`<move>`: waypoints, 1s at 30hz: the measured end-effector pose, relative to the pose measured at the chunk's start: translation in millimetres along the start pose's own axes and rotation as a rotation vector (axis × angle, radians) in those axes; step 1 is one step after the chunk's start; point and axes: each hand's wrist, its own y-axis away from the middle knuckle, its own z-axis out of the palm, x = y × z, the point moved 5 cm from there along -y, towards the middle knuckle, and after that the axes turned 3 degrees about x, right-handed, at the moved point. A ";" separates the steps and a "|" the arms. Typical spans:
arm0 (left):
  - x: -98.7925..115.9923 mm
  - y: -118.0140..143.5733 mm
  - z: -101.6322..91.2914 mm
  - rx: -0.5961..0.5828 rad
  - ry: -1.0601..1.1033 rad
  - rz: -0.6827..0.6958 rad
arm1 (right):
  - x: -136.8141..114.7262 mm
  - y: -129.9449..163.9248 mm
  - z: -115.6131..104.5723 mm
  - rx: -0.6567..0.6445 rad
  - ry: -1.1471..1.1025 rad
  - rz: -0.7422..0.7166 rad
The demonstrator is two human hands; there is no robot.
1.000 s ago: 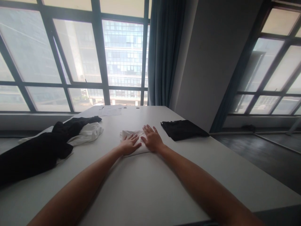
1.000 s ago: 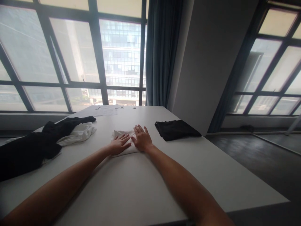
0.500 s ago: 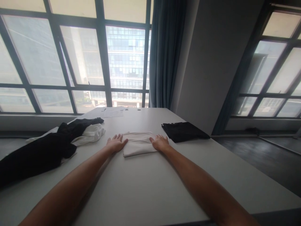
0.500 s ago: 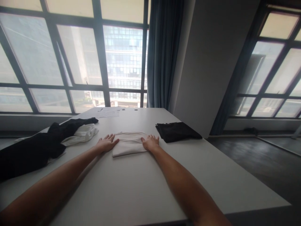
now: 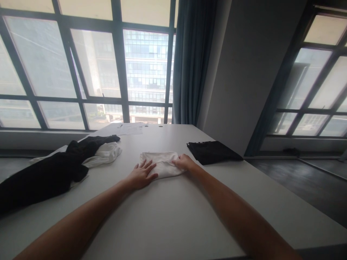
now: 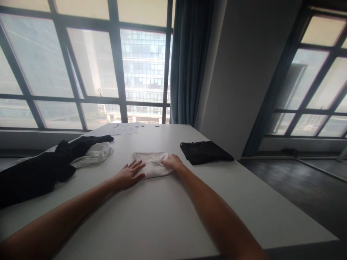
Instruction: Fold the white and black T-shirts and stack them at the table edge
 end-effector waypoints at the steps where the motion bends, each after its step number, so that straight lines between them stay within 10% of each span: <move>1: -0.1 0.0 -0.6 -0.010 0.001 -0.005 | 0.9 0.2 1.8 -0.038 -0.093 0.026; 5: -2.7 0.9 -2.5 -0.019 -0.005 -0.013 | 0.9 0.1 3.3 -0.046 -0.318 0.120; 10: -2.4 2.1 -4.6 0.039 0.010 -0.037 | -2.0 -14.7 -18.7 0.176 -0.050 -0.045; 30: 1.7 3.2 -6.1 -0.025 -0.033 -0.047 | 85.2 -101.1 -186.4 0.666 0.180 -0.244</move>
